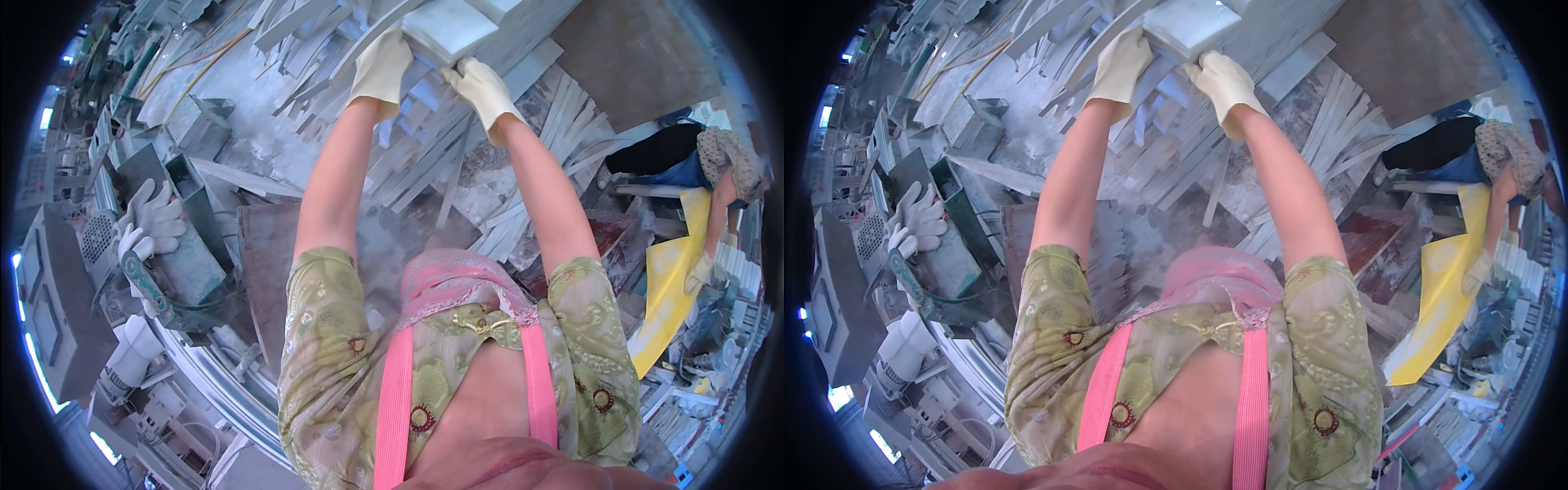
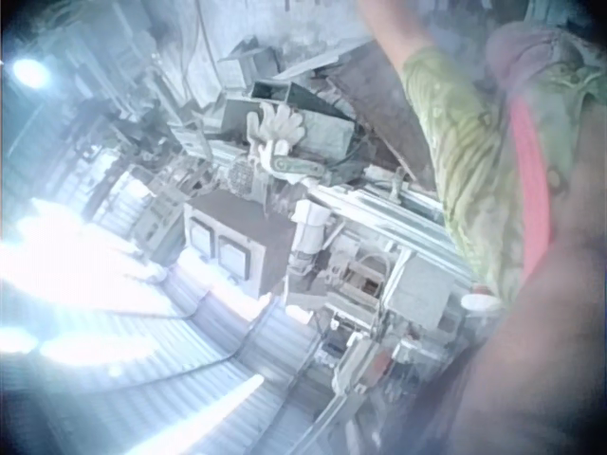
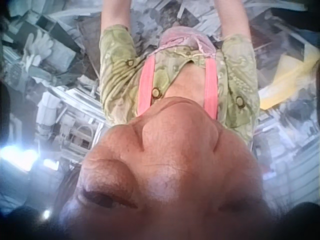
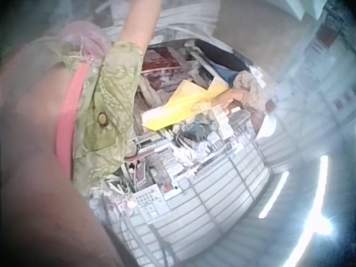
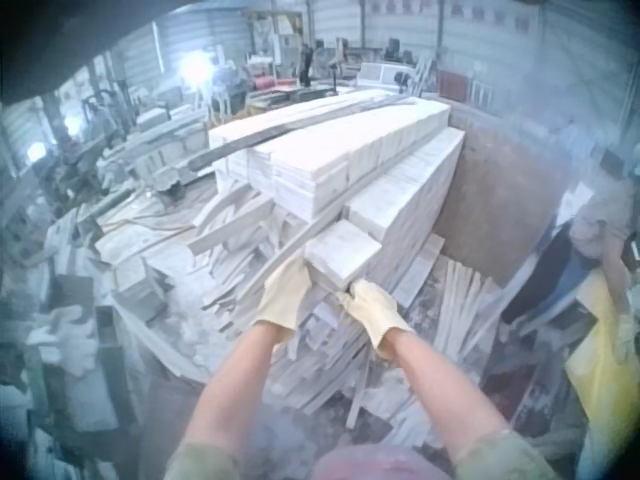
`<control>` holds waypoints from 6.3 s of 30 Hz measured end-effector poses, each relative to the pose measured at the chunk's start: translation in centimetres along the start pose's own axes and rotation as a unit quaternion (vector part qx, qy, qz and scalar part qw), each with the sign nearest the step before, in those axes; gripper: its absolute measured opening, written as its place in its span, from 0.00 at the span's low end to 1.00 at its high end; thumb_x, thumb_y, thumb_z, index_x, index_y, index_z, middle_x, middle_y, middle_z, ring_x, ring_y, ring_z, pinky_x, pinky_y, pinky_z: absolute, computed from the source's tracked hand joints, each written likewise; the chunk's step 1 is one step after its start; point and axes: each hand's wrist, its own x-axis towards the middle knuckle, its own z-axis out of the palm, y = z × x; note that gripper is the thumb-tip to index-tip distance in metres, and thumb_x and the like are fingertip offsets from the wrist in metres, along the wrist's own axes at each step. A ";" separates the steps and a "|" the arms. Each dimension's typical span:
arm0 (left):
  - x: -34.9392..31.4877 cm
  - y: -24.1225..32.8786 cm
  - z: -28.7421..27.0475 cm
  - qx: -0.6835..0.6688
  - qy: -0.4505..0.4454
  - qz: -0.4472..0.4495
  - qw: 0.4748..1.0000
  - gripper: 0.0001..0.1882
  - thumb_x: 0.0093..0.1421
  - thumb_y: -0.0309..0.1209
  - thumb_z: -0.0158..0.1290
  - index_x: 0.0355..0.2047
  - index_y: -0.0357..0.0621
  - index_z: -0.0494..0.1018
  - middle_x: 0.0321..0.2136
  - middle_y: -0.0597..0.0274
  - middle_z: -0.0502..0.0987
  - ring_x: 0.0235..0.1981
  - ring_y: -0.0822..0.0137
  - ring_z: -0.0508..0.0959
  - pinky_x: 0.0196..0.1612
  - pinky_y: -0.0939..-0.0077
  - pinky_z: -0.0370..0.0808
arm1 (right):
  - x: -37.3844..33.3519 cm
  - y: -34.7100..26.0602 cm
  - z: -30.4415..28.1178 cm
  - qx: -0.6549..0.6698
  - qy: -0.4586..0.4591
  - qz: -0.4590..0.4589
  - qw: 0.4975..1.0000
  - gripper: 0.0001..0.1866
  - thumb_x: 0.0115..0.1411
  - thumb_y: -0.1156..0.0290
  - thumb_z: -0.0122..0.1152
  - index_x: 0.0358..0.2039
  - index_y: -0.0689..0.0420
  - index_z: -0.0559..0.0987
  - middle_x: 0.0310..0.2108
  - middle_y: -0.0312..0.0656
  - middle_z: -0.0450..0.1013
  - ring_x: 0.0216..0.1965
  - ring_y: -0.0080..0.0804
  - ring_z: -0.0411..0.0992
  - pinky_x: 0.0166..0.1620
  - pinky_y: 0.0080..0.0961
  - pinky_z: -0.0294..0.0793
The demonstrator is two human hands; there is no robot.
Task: The person repeatedly picks up white rectangular plasterboard pieces from a pile and stacks them on a growing stack. They also handle a yellow board, placing it on the stack before continuing with the white pieces.
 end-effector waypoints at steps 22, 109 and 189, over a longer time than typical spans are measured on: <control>1.6 7.1 6.3 -0.144 0.369 -0.109 0.912 0.23 0.70 0.39 0.47 0.51 0.27 0.72 0.44 0.33 0.78 0.48 0.33 0.75 0.53 0.46 0.70 | 2.8 -4.3 0.6 0.512 0.310 0.057 0.799 0.44 0.71 0.53 0.48 0.76 0.62 0.42 0.76 0.55 0.45 0.72 0.49 0.54 0.71 0.37 0.57; 2.1 -3.5 -1.2 -0.254 -0.099 0.000 0.962 0.23 0.60 0.47 0.57 0.43 0.38 0.80 0.32 0.40 0.81 0.37 0.39 0.81 0.42 0.52 0.77 | 3.5 -5.3 2.2 0.328 0.358 0.044 0.873 0.32 0.68 0.62 0.56 0.69 0.57 0.62 0.63 0.44 0.68 0.63 0.38 0.68 0.64 0.35 0.67; 1.6 -2.4 -2.6 -0.399 -0.078 -0.089 0.909 0.17 0.63 0.35 0.57 0.49 0.42 0.81 0.45 0.48 0.83 0.52 0.47 0.77 0.59 0.58 0.70 | 4.1 -7.4 0.2 0.445 0.333 0.092 0.826 0.32 0.76 0.50 0.39 0.67 0.63 0.65 0.60 0.47 0.69 0.59 0.36 0.71 0.60 0.33 0.72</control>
